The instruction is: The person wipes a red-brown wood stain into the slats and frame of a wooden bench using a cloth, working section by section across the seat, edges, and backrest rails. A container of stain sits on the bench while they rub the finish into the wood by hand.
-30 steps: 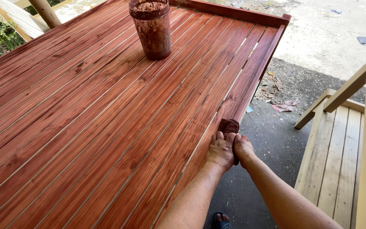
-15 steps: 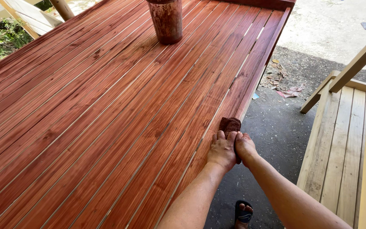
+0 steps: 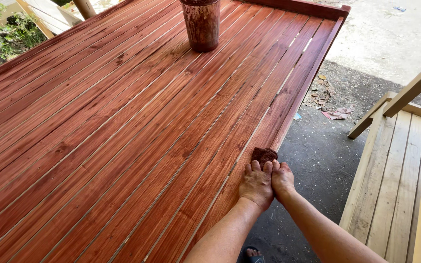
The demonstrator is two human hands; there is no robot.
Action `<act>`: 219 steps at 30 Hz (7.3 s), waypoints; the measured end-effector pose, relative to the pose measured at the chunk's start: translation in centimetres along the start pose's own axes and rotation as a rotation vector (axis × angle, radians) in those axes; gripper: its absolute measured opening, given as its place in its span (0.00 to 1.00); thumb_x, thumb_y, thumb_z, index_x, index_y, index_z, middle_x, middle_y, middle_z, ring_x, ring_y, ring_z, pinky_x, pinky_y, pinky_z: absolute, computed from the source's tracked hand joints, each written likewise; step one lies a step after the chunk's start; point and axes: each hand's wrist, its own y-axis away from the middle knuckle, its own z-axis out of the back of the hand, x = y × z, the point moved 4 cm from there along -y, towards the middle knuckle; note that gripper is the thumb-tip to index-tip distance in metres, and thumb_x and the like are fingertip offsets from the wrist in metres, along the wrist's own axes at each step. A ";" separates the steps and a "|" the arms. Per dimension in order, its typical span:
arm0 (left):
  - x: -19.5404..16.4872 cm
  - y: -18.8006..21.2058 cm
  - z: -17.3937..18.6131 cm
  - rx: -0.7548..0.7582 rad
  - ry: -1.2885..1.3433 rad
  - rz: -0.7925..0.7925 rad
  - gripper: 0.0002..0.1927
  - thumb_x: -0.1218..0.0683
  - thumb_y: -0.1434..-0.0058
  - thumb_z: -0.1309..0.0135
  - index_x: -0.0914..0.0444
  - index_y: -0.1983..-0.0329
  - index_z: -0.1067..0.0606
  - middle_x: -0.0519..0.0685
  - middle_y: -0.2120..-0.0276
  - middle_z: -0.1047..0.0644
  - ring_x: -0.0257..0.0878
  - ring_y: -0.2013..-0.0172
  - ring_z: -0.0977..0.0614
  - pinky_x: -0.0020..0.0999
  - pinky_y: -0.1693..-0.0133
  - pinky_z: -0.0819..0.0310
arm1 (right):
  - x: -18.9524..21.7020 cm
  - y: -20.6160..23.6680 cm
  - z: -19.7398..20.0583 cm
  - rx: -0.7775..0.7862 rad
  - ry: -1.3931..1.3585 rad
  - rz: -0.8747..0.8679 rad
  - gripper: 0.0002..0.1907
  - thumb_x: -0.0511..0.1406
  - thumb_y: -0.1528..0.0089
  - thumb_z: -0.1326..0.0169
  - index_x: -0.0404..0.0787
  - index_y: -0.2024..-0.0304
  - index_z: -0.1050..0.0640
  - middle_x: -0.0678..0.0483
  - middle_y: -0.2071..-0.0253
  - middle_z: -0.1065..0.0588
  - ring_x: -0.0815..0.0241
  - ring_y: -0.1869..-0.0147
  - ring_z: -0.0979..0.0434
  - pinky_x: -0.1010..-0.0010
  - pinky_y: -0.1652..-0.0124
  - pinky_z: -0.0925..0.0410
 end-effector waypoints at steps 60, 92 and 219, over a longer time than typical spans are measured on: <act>5.8 22.6 1.2 -0.162 0.073 -0.044 0.20 0.55 0.36 0.50 0.51 0.40 0.35 0.59 0.47 0.32 0.59 0.44 0.30 0.56 0.42 0.36 | -3.8 21.2 -3.5 0.055 0.281 0.283 0.28 0.49 0.30 0.63 0.34 0.51 0.22 0.34 0.50 0.23 0.33 0.43 0.25 0.49 0.45 0.32; 1.7 7.2 0.3 -0.123 0.043 0.036 0.22 0.54 0.33 0.52 0.54 0.36 0.37 0.60 0.44 0.32 0.57 0.43 0.29 0.52 0.43 0.33 | 2.5 7.0 0.8 0.032 0.186 0.185 0.25 0.52 0.30 0.54 0.40 0.46 0.23 0.37 0.48 0.21 0.35 0.43 0.22 0.52 0.45 0.30; 25.5 87.2 7.5 -0.177 -0.152 1.096 0.15 0.57 0.39 0.53 0.60 0.49 0.28 0.56 0.46 0.26 0.56 0.42 0.29 0.53 0.41 0.34 | 8.8 88.3 -18.4 1.588 0.824 1.714 0.14 0.44 0.42 0.40 0.47 0.57 0.19 0.46 0.56 0.20 0.44 0.49 0.21 0.54 0.51 0.28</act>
